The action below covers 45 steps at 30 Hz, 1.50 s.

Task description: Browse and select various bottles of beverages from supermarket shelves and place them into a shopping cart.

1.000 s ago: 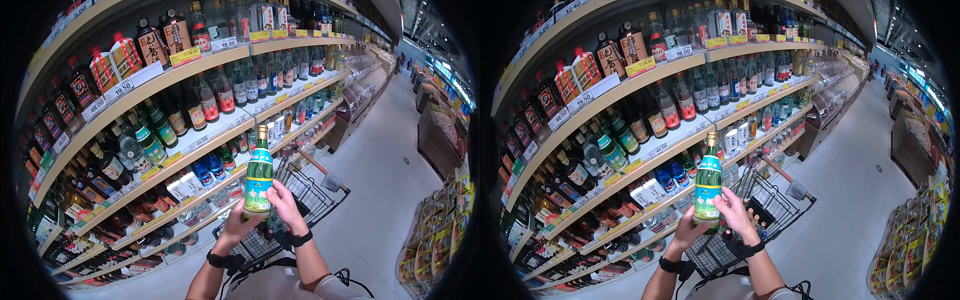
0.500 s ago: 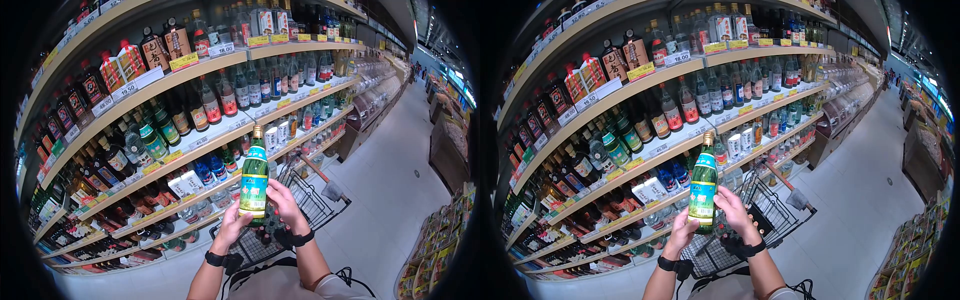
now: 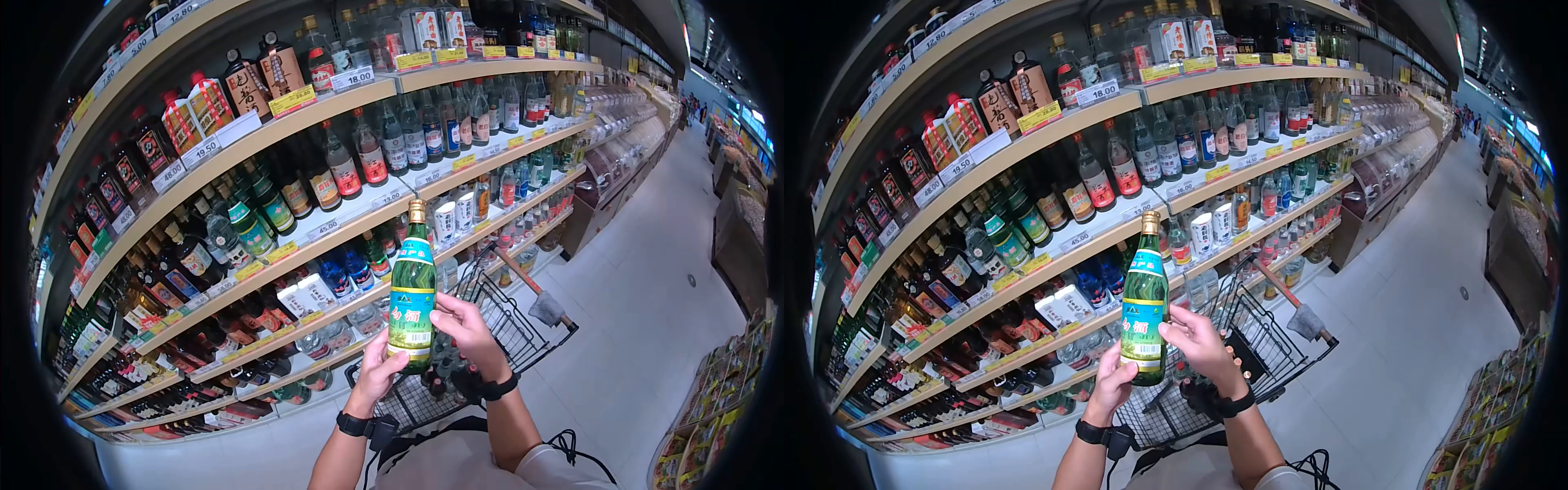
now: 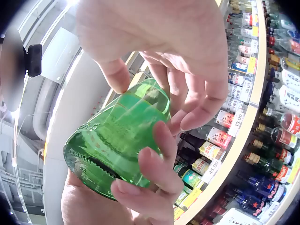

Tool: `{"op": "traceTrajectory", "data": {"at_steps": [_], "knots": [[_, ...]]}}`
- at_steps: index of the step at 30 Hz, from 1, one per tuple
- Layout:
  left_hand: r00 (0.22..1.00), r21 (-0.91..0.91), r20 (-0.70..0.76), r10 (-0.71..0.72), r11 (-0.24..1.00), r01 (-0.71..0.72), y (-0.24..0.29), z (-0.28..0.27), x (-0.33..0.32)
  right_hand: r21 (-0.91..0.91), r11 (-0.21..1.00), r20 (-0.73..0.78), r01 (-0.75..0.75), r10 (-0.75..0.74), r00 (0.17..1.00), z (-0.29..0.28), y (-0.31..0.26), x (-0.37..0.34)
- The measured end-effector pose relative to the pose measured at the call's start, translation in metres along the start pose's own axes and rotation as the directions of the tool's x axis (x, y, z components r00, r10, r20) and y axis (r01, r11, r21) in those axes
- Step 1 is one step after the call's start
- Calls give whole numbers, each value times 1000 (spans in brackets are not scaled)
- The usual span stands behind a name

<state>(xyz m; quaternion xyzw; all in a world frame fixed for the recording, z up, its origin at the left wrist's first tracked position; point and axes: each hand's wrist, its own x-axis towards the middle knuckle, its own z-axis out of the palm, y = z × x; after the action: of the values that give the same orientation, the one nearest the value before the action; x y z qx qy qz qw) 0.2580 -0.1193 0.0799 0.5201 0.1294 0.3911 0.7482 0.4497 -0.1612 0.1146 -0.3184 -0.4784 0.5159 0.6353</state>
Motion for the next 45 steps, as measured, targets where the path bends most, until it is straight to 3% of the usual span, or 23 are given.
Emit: {"op": "traceTrajectory", "data": {"at_steps": [12, 22, 34, 43, 45], "knots": [[996, 62, -75, 42, 997, -37, 7, -1, -7, 118, 992, 188, -48, 25, 982, -7, 9, 6], [997, 86, -66, 46, 996, -40, 9, -2, -8, 163, 985, 246, -55, 13, 969, -9, 10, 9], [995, 150, -68, 70, 987, -59, 0, 6, -4, 195, 978, 207, -69, 27, 978, -13, 15, 5], [988, 327, -81, 129, 940, -96, -2, 6, -6, 412, 891, 257, -188, 84, 963, -23, 38, 6], [986, 295, -107, 125, 951, -88, -1, 12, -7, 466, 857, 270, -221, 100, 958, -23, 40, 7]]}}
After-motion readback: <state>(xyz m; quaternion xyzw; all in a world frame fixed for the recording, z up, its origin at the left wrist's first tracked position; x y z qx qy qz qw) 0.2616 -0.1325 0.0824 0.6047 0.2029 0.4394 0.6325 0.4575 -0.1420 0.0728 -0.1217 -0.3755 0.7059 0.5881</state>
